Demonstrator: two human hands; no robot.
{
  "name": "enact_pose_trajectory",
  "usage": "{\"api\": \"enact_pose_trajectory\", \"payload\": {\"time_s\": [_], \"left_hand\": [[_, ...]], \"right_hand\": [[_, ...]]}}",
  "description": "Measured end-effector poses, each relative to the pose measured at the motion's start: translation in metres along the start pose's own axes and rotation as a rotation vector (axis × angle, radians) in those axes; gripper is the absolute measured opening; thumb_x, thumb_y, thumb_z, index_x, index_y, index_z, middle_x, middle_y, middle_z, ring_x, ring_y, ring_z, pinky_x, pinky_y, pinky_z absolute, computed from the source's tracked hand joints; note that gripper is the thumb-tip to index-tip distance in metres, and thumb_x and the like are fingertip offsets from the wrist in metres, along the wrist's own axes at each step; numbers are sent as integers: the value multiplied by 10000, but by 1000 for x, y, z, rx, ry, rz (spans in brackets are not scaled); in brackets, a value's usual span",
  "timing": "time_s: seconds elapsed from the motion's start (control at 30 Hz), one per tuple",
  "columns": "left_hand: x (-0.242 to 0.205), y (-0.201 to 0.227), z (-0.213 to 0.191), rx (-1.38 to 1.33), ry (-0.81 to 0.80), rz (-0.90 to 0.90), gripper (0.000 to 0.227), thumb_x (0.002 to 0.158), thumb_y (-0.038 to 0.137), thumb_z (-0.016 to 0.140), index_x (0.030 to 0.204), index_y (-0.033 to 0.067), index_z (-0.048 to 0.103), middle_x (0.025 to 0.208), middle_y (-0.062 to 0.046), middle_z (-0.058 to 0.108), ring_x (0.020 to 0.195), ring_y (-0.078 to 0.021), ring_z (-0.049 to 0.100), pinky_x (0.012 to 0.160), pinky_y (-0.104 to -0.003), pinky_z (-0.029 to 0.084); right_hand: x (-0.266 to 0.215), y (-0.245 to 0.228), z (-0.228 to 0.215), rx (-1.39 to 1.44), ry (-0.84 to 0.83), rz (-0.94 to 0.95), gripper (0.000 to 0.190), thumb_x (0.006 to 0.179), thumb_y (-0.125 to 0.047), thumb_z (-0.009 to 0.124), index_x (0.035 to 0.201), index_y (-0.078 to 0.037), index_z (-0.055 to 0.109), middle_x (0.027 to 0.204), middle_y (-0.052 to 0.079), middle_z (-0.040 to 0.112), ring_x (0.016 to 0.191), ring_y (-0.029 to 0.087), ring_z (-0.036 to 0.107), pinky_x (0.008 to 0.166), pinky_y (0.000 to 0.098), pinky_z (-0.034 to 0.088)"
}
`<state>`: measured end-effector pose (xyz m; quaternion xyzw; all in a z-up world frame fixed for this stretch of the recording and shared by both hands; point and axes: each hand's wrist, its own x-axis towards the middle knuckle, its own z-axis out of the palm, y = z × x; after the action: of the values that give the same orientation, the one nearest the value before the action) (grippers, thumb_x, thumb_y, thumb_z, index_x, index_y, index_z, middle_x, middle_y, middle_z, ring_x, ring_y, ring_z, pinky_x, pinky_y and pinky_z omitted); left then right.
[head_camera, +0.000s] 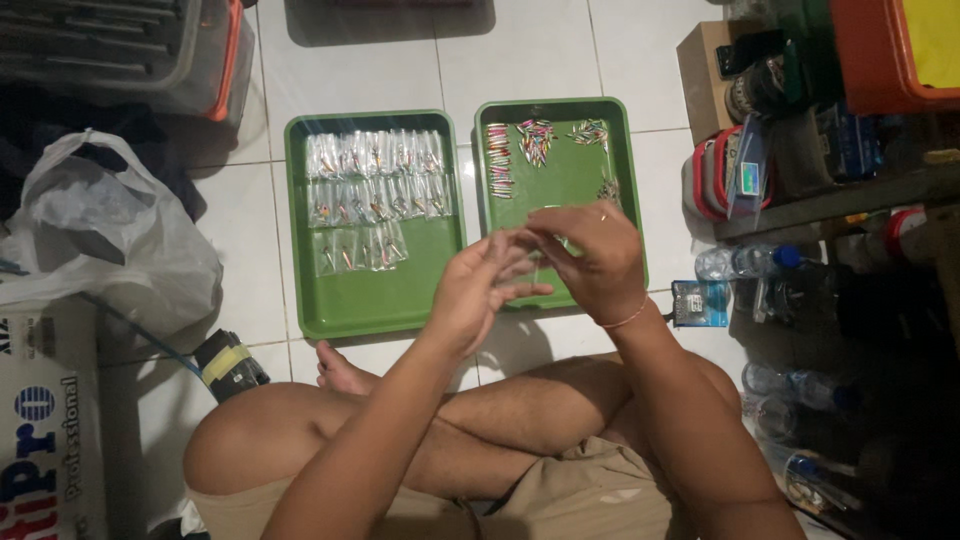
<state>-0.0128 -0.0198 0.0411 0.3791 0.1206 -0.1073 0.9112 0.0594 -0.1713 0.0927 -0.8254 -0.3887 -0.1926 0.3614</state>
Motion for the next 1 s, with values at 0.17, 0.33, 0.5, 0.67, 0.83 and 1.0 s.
{"api": "enact_pose_trajectory", "payload": {"time_s": [0.17,0.33,0.5,0.67,0.83,1.0], "left_hand": [[3,8,-16,-134,-114,-220,449,1113,354,415,1361,20,584,1264,-197,673,1137,-297,661,906,-403,553],[-3,21,-14,-42,-133,-171,261,1024,173,617,1210,-10,621,1007,-99,632,899,-200,631,810,-314,517],[-8,20,-8,362,15,36,239,1036,180,640,1079,-53,607,918,-139,611,683,-153,650,561,-264,578],[-18,59,14,706,12,-3,429,1028,383,629,925,-22,727,809,-198,702,620,-199,666,531,-274,548],[-20,62,20,843,-63,26,549,1054,400,522,1414,-10,585,1407,-307,586,1300,-475,582,1000,-543,545],[-6,16,9,230,-73,87,411,1100,219,462,1352,-87,570,1323,-284,646,1243,-395,632,999,-518,569]], "right_hand": [[-1,6,4,248,-33,182,141,849,37,821,917,-79,778,960,69,708,926,285,687,841,435,536],[1,7,1,482,-74,290,47,903,-54,797,942,-78,787,878,95,730,842,249,673,786,376,508],[6,-5,-6,512,-106,391,144,886,3,788,1019,-52,790,880,118,774,792,224,663,765,366,498],[7,-3,-5,434,-42,370,142,900,38,777,1011,-48,797,863,109,766,772,217,660,746,354,513],[8,-10,-2,491,-61,437,167,881,36,778,1016,-60,805,894,115,778,809,204,664,783,348,518],[6,-10,-2,143,-43,155,198,877,-4,825,1068,-58,815,981,144,740,909,312,696,845,431,549]]}}
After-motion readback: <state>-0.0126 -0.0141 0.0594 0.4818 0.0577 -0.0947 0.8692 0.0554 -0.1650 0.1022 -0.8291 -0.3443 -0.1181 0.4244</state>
